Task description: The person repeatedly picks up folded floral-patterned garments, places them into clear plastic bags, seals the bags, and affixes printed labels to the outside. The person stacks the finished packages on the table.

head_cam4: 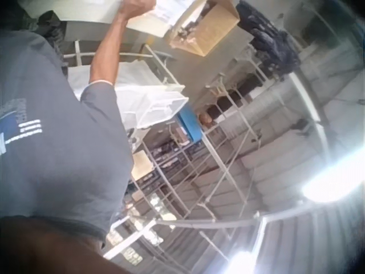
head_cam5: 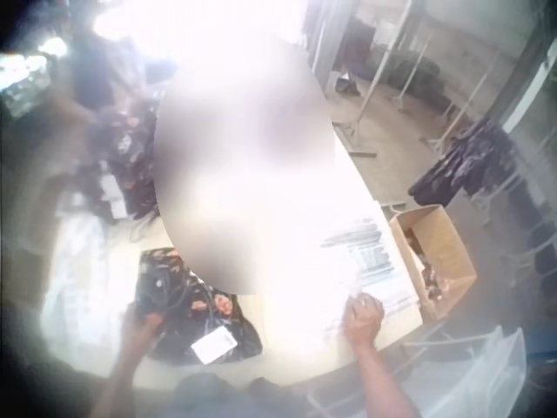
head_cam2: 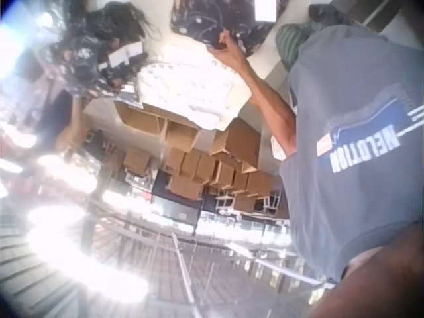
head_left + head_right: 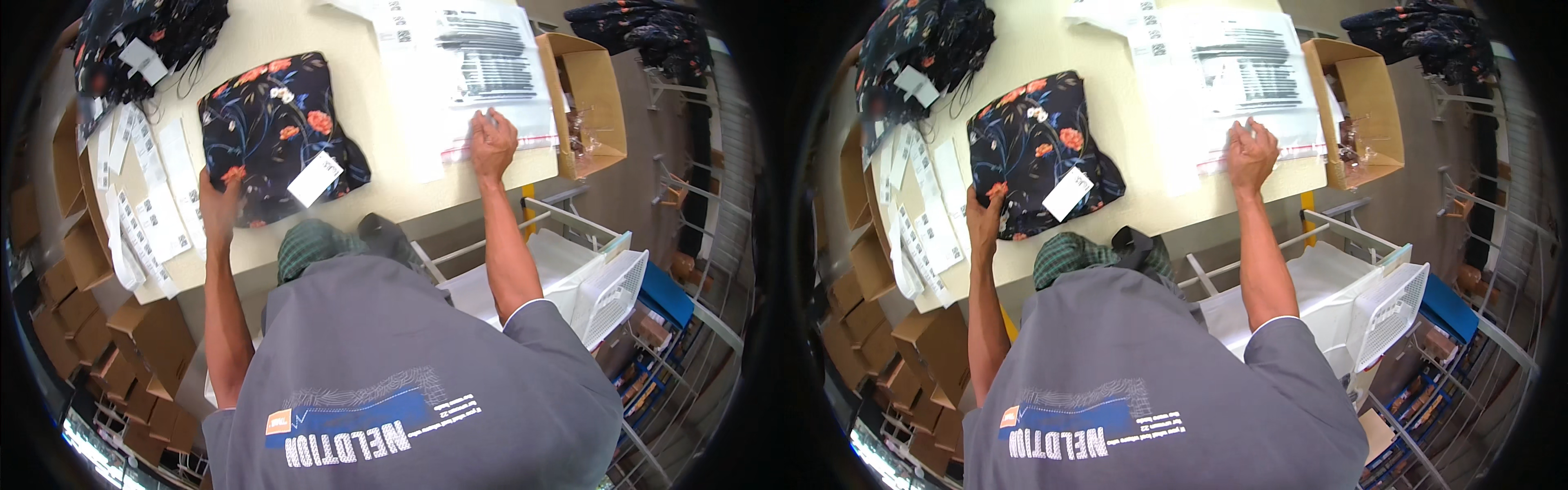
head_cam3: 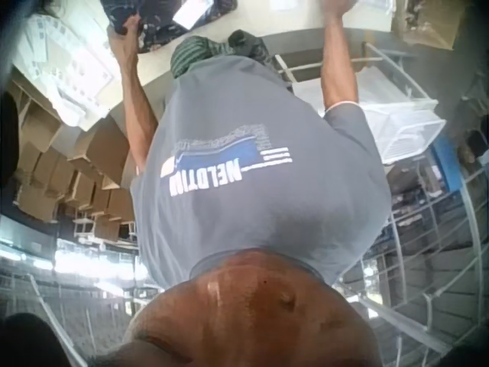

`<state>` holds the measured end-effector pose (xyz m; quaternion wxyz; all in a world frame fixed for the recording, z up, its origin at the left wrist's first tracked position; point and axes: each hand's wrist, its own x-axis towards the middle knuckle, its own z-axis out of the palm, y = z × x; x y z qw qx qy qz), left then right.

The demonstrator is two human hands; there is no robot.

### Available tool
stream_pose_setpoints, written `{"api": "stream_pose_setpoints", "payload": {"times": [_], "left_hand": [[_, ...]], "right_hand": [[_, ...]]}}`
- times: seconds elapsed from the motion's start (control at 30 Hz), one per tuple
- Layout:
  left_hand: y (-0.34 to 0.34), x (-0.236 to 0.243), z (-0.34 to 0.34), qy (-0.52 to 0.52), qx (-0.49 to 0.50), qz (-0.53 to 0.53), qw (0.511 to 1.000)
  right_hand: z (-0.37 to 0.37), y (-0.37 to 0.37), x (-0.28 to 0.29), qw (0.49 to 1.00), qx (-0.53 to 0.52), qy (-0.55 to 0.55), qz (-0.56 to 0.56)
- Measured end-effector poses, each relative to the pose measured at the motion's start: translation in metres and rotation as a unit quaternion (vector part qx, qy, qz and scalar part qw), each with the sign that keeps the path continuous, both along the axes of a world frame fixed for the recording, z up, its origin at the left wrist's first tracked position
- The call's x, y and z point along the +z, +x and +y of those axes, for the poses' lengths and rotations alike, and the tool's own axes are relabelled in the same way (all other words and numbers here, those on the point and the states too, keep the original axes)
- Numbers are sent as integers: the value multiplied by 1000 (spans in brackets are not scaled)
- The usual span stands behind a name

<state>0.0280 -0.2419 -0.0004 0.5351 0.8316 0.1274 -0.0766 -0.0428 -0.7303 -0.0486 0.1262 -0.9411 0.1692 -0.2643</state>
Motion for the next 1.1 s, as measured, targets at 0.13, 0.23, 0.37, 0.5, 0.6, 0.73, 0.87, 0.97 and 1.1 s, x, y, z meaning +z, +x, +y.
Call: {"api": "stream_pose_setpoints", "payload": {"times": [0.13, 0.23, 0.37, 0.5, 0.6, 0.73, 0.87, 0.97, 1.1], "left_hand": [[-4, -5, 5, -17, -3, 15, 1000], [-3, -4, -1, 7, -2, 25, 1000], [-3, -5, 2, 1, -27, 34, 999], [-1, 6, -6, 38, 7, 42, 998], [-3, -8, 1, 176, 46, -87, 980], [7, 87, -67, 153, 39, -263, 952], [16, 194, -171, -24, -166, -307, 937], [45, 211, -241, -6, -189, -385, 903], [99, 195, -265, 67, -138, -364, 919]], "right_hand": [[-3, 13, 12, 996, -37, 77, -27], [-17, 29, 40, 979, -67, 177, -73], [-28, 50, 76, 986, -57, 153, -32], [-55, 71, 114, 977, -70, 47, -197], [-57, 81, 150, 994, -75, 71, -30], [-40, 94, 203, 964, 29, 41, -262], [33, 117, 268, 956, 198, -15, -216], [78, 126, 295, 961, 228, 9, -154], [106, 134, 301, 940, 248, -82, -217]]}}
